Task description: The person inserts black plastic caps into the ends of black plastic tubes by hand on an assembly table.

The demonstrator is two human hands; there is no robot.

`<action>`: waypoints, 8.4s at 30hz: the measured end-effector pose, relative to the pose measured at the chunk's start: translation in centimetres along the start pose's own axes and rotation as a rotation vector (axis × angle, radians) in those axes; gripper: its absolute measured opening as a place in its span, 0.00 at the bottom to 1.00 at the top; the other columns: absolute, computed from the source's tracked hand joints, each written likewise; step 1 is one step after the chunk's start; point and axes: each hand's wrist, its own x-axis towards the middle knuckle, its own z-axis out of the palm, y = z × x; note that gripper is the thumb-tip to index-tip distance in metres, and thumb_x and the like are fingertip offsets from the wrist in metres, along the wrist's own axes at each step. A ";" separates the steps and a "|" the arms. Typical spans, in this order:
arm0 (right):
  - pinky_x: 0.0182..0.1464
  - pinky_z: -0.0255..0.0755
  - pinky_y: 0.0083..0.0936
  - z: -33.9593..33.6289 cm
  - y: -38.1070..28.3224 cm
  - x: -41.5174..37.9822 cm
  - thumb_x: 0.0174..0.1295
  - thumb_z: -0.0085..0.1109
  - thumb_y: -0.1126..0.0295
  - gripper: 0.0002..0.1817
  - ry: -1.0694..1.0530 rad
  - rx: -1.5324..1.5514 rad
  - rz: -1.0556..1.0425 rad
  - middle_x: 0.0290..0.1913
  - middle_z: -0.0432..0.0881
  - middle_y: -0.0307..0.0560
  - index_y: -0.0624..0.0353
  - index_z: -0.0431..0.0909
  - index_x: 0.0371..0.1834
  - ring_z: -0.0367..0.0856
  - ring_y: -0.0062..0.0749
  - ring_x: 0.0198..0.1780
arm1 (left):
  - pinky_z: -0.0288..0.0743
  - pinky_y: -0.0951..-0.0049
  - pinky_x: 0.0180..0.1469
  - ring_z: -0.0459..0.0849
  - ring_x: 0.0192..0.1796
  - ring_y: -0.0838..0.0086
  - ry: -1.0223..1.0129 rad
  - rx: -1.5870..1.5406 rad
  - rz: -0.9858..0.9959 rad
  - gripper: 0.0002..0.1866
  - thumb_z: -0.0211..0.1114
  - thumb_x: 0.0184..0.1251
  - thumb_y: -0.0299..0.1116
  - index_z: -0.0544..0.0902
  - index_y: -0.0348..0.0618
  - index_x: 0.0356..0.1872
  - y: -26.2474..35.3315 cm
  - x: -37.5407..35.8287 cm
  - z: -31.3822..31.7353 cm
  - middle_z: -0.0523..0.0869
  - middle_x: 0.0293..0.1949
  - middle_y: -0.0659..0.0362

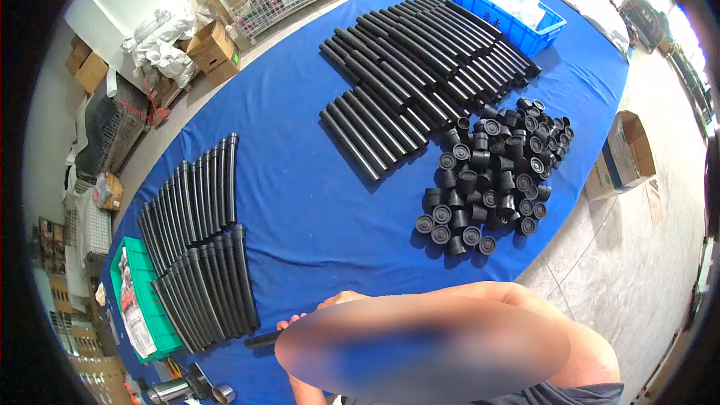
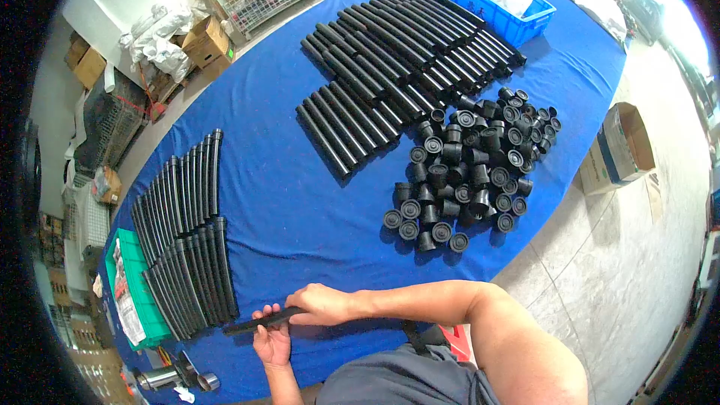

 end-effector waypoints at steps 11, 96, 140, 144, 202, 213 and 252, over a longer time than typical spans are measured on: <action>0.45 0.79 0.49 0.0 -0.1 -0.7 0.66 0.63 0.64 0.19 0.211 -0.031 -0.124 0.44 0.82 0.60 0.65 0.75 0.53 0.83 0.58 0.45 | 0.68 0.41 0.76 0.73 0.73 0.48 -0.013 0.048 0.037 0.18 0.68 0.72 0.26 0.76 0.42 0.60 -0.5 0.3 0.4 0.80 0.65 0.41; 0.49 0.80 0.47 -1.5 -1.3 -0.2 0.64 0.67 0.65 0.18 0.203 0.027 -0.008 0.40 0.85 0.62 0.67 0.81 0.51 0.86 0.58 0.44 | 0.69 0.50 0.77 0.71 0.75 0.52 -0.048 0.013 -0.035 0.13 0.68 0.72 0.25 0.77 0.45 0.54 -0.2 1.7 0.5 0.81 0.64 0.46; 0.36 0.79 0.45 -0.2 -0.2 -0.5 0.71 0.61 0.61 0.20 0.157 -0.237 -0.115 0.44 0.81 0.56 0.65 0.74 0.57 0.84 0.50 0.44 | 0.70 0.44 0.76 0.74 0.73 0.50 0.021 0.011 -0.010 0.16 0.69 0.70 0.24 0.77 0.41 0.56 0.0 1.6 1.0 0.82 0.63 0.44; 0.34 0.78 0.45 -1.8 -1.0 -0.4 0.67 0.64 0.62 0.22 0.029 0.097 0.063 0.41 0.80 0.55 0.63 0.74 0.58 0.84 0.50 0.41 | 0.69 0.43 0.76 0.73 0.74 0.50 -0.091 0.020 0.000 0.17 0.68 0.71 0.25 0.77 0.40 0.58 0.1 1.9 -0.4 0.81 0.65 0.43; 0.42 0.79 0.50 -0.3 -0.7 -0.7 0.66 0.63 0.65 0.23 0.232 -0.027 -0.119 0.43 0.81 0.56 0.64 0.74 0.61 0.84 0.58 0.40 | 0.65 0.44 0.78 0.72 0.74 0.50 -0.081 -0.005 -0.020 0.18 0.64 0.75 0.28 0.77 0.38 0.63 0.2 1.8 -0.5 0.79 0.68 0.43; 0.43 0.79 0.49 -0.8 -0.2 -0.7 0.64 0.66 0.64 0.27 0.202 -0.042 -0.128 0.44 0.81 0.56 0.63 0.73 0.64 0.84 0.55 0.44 | 0.68 0.44 0.77 0.72 0.74 0.50 -0.067 -0.008 -0.035 0.18 0.65 0.75 0.27 0.77 0.40 0.62 0.1 1.9 0.0 0.79 0.67 0.43; 0.34 0.80 0.42 -0.1 -0.3 -0.4 0.66 0.64 0.63 0.21 0.352 -0.093 -0.176 0.33 0.86 0.58 0.66 0.80 0.55 0.88 0.50 0.33 | 0.67 0.44 0.77 0.74 0.73 0.49 -0.028 -0.010 -0.036 0.18 0.67 0.71 0.24 0.79 0.39 0.60 0.0 1.9 0.4 0.81 0.65 0.43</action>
